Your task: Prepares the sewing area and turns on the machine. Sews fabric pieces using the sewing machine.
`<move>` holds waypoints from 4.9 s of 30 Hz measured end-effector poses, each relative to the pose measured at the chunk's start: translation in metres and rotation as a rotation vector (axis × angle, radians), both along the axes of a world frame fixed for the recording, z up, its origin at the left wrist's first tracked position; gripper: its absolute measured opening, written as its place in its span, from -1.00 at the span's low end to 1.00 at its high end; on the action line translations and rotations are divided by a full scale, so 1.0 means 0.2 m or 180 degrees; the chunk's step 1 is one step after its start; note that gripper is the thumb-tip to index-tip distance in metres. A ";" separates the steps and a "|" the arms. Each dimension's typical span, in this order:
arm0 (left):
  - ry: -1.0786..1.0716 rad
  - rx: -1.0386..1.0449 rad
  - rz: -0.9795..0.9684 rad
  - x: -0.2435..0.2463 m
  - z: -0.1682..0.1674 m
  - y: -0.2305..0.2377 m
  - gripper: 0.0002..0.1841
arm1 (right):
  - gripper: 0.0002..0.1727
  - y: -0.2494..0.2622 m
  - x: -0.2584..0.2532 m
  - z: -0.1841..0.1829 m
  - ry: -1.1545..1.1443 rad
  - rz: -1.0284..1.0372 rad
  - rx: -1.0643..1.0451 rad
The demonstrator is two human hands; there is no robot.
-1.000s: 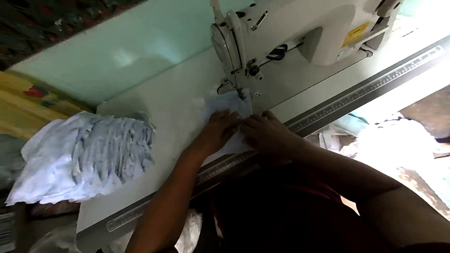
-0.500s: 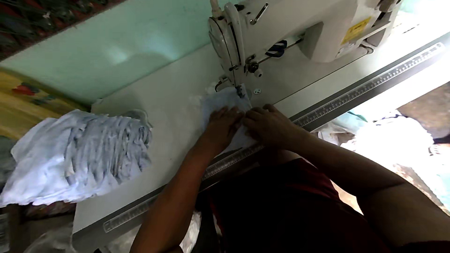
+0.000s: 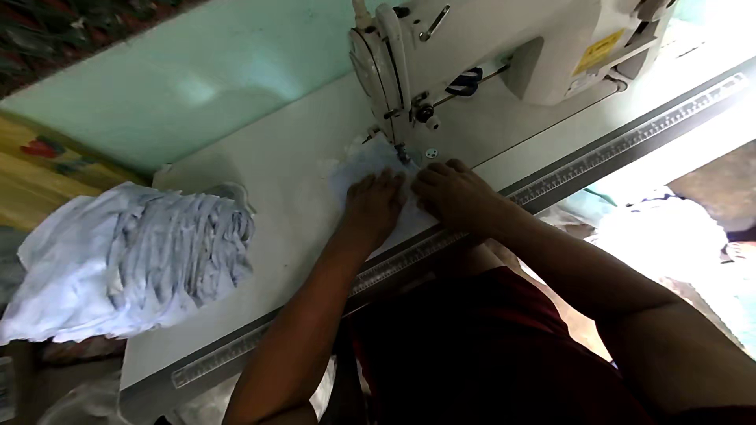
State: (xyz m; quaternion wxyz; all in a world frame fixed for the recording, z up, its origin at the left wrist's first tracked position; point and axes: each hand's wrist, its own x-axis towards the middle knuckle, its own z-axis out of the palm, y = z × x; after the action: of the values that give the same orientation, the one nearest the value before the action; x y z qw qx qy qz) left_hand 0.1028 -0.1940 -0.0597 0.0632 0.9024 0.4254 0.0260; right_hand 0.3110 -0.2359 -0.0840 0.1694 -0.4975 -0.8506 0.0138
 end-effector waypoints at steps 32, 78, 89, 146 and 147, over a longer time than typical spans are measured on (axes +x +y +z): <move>-0.0600 0.0053 0.0136 0.07 -0.07 0.14 -0.46 | -0.60 0.12 0.06 0.00 0.0046 0.0065 -0.0141; -0.0036 -0.0134 0.0016 0.05 -0.02 0.03 -0.43 | -0.64 0.19 0.12 -0.04 0.0162 0.0131 0.0342; -0.0233 0.0049 -0.1143 -0.16 0.05 0.25 -0.56 | -0.61 0.13 0.02 -0.01 0.0287 0.0393 0.0361; 0.0738 0.0042 0.0969 0.20 0.06 0.00 -0.41 | -0.59 0.07 0.06 0.00 0.0034 0.0214 -0.0040; 0.0840 0.0107 0.0988 0.22 0.07 0.00 -0.40 | -0.59 0.08 0.07 0.00 0.0022 0.0198 -0.0039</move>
State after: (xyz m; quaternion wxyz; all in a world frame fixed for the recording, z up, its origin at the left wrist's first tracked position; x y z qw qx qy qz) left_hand 0.1461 -0.1941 -0.0460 -0.0129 0.8226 0.5634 -0.0760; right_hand 0.3256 -0.2201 -0.0841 0.1688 -0.4719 -0.8650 0.0260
